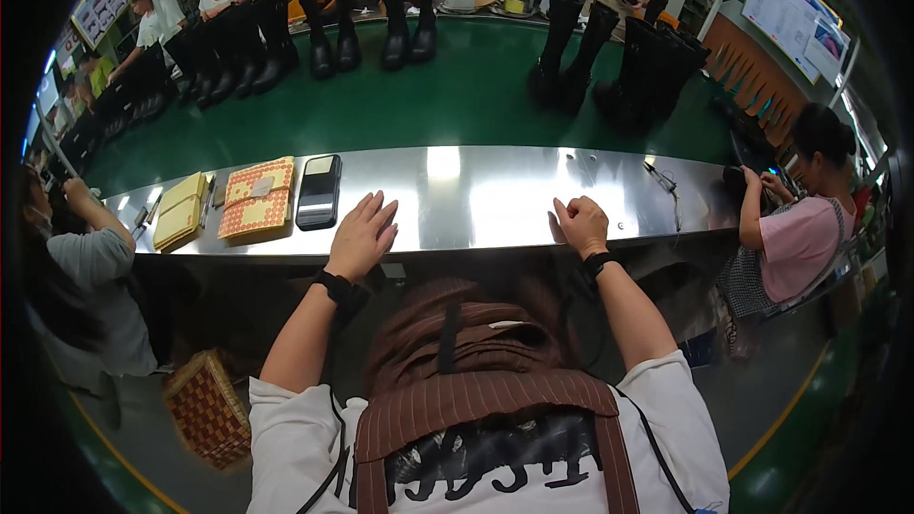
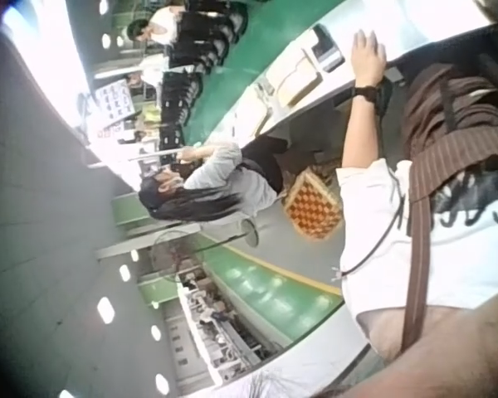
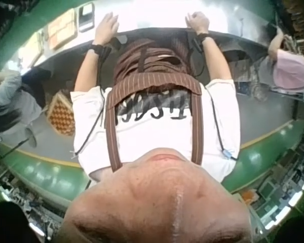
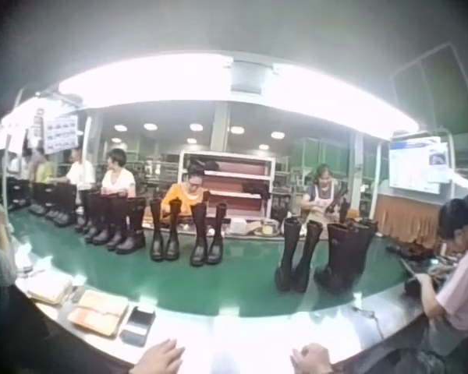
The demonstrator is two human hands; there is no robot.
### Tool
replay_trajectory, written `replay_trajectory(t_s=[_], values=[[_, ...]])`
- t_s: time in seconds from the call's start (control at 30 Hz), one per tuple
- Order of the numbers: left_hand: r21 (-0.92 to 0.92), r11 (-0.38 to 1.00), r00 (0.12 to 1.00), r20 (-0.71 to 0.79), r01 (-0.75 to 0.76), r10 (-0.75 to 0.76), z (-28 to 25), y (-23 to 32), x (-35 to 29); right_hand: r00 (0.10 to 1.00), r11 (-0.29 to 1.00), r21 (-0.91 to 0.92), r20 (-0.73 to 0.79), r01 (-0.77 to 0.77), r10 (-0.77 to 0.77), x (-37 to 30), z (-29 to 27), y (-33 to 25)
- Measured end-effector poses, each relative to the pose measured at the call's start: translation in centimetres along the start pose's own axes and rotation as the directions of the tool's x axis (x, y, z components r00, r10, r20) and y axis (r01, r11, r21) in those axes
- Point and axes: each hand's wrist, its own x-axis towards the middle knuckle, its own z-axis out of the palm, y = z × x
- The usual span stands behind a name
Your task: Inspecting, pairing, and trimming threads from black boots on a production line.
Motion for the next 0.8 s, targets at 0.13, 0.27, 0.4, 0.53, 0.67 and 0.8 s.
replay_trajectory(t_s=[0.13,0.27,0.4,0.53,0.67,0.8], values=[[0.003,1.0,1.0,-0.003,0.011,-0.011,-0.1,0.1,0.0,1.0,1.0,-0.001,0.009,0.021,-0.021,0.1,0.1,0.1],[-0.005,1.0,1.0,-0.001,0.017,-0.017,-0.2,0.2,0.0,0.999,0.999,-0.003,-0.007,0.043,-0.043,0.0,0.1,0.2],[0.004,1.0,1.0,0.003,0.017,-0.017,-0.3,0.5,0.1,0.998,0.998,0.03,0.041,0.046,-0.047,0.0,0.0,0.4],[0.026,1.0,1.0,0.01,0.013,-0.013,-0.6,0.7,0.1,0.994,0.994,0.049,0.035,0.099,-0.101,0.0,0.0,0.5],[0.007,0.999,0.999,0.045,0.031,-0.031,-0.9,0.9,0.2,0.993,0.995,0.019,0.06,0.097,-0.098,-0.1,0.0,0.2],[-0.007,0.999,0.999,0.03,0.037,-0.037,-1.0,1.1,0.2,0.974,0.996,-0.058,0.22,0.062,-0.048,1.4,-0.6,-0.2]])
